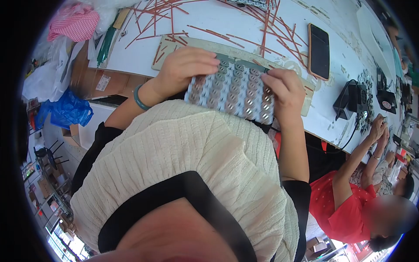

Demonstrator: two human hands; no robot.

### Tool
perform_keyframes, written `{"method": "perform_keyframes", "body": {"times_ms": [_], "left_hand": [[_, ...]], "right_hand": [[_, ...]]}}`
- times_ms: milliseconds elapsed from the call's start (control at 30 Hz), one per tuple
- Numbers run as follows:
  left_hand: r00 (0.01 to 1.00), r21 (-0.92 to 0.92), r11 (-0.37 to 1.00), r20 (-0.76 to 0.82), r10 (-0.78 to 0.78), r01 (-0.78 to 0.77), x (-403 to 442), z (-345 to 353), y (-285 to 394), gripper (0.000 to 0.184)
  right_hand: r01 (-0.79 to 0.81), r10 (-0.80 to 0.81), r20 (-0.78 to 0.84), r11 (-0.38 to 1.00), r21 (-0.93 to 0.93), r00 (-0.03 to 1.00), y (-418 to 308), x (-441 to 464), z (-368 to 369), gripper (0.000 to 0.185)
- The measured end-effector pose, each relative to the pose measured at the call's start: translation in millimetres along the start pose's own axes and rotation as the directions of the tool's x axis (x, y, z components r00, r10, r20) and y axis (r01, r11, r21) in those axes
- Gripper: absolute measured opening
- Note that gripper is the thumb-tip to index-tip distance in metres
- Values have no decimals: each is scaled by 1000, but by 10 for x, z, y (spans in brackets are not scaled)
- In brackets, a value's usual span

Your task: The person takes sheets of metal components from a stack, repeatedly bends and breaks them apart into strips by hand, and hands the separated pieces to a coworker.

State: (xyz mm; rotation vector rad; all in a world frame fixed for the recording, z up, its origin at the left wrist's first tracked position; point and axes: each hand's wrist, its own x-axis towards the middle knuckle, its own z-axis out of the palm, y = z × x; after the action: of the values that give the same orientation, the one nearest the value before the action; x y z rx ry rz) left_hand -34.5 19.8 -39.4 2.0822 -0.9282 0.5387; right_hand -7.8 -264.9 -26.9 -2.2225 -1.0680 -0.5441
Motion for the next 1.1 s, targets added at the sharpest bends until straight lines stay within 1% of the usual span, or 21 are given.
{"method": "perform_keyframes", "body": {"times_ms": [67,100,133,167,200,233,267,367,400,467,500,567,600,700,733,800,867,900,933,1033,1100], "left_hand": [[998,49,997,0,61,-61,-50,11,21,28],[1000,-35,999,-7,-18,18,-45,8,32,26],[995,-118,988,-8,-97,95,-24,-7,46,23],[985,-200,965,-4,-172,167,14,-26,55,21],[928,-339,872,7,-373,354,71,-61,72,19],[829,-466,721,51,-557,514,128,-99,106,18],[693,-571,520,125,-710,635,157,-117,129,18],[700,-823,370,47,-713,432,225,-124,-9,24],[697,-843,318,90,-711,434,237,-152,-32,28],[689,-850,275,133,-713,449,273,-207,12,28],[682,-854,251,154,-715,456,289,-228,40,28],[679,-852,233,179,-712,469,311,-243,83,28],[677,-851,219,197,-709,477,324,-227,103,28],[714,-873,324,37,-699,363,381,-91,119,29],[732,-825,415,-2,-681,383,373,-88,121,27],[768,-702,580,-74,-636,412,354,-97,137,24],[861,-390,835,-171,-479,388,344,-162,173,20],[902,-208,914,-191,-388,349,336,-183,196,18],[877,-207,901,-226,-423,381,335,-162,232,14],[773,-495,736,-182,-608,462,323,-106,139,16],[744,-654,634,-162,-649,412,327,-65,74,18]], "right_hand": [[7,-7,6,1000,13,1000,22,-19,16,35],[9,-9,9,1000,21,1000,22,-32,19,36],[-161,157,61,985,58,986,10,-37,0,31],[-325,315,115,942,84,942,-3,-23,-39,27],[-480,461,168,871,101,871,-14,3,-83,24],[-624,592,224,774,109,774,-24,26,-125,21],[-612,556,257,706,356,790,-30,86,-112,18],[-382,356,316,924,21,880,92,122,-121,20],[-378,357,314,926,5,880,103,137,-126,19],[-361,349,311,932,-21,884,112,188,-106,18],[-426,378,284,895,134,881,99,245,-95,18],[-520,452,257,738,431,854,22,341,-71,16],[-504,454,238,660,557,859,-9,387,-9,14],[-604,562,357,346,718,746,-184,536,115,14],[-604,572,362,314,732,736,-192,562,154,14],[-604,591,375,248,758,714,-178,591,241,14],[-564,602,390,124,816,696,-147,585,322,13],[-541,607,399,61,839,687,-137,588,347,13],[-571,608,411,86,816,679,-134,602,357,13],[-643,612,434,162,748,660,-167,683,348,13],[-672,620,437,206,711,652,-242,751,330,14]]}}
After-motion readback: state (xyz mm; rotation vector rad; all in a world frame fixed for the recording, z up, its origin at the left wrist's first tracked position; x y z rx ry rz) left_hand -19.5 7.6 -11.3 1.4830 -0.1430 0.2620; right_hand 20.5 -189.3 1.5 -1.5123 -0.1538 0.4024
